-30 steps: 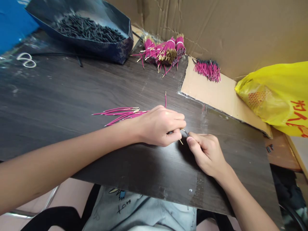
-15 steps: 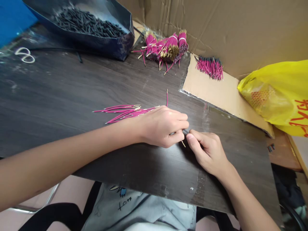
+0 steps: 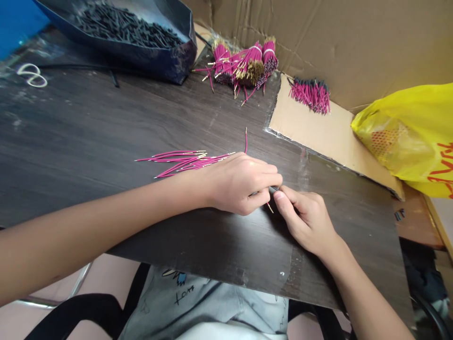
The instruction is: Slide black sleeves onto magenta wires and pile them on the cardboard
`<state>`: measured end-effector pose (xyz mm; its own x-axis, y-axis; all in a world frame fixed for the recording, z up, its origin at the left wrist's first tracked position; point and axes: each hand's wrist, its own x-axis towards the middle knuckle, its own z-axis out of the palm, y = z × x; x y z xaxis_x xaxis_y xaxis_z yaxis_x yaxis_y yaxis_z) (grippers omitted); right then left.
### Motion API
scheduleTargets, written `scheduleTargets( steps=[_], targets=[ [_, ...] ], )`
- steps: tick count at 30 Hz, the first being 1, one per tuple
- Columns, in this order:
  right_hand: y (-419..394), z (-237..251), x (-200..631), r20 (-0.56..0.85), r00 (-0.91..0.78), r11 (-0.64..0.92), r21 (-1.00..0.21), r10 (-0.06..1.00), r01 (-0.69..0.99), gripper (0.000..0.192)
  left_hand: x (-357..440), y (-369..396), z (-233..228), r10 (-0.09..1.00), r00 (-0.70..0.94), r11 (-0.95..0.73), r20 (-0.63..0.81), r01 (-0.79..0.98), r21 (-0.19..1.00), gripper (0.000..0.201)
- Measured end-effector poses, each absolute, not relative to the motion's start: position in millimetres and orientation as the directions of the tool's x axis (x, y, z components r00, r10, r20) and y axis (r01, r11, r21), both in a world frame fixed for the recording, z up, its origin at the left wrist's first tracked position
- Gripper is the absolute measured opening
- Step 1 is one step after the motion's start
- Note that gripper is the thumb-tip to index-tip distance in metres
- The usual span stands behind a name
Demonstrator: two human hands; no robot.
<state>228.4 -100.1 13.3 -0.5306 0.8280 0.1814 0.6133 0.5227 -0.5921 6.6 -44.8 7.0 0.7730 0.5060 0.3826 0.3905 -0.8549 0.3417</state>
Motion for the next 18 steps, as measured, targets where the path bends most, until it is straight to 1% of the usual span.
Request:
scheduleTargets(
  steps=[4,9,12,18],
  targets=[
    [-99.9,14.1,227.6,0.195,-0.534,0.532,-0.593,0.823,0.604,0.038,6.1,-45.8,6.7,0.484,0.771,-0.869,0.413,0.372,0.325,0.025],
    [-100.1,14.4,227.8,0.190,-0.518,0.518,-0.591,0.834,0.618,0.039,5.6,-46.0,3.6,0.499,0.750,-0.855,0.433,0.345,0.387,0.029],
    [-100.2,14.2,228.5,0.186,-0.503,0.505,-0.587,0.844,0.633,0.042,6.1,-46.4,1.8,0.492,0.751,-0.860,0.440,0.339,0.381,0.032],
    [-100.7,13.4,229.5,0.188,-0.486,0.489,-0.610,0.854,0.623,0.044,8.1,-49.0,2.6,0.492,0.763,-0.860,0.419,0.352,0.369,0.029]
  ],
)
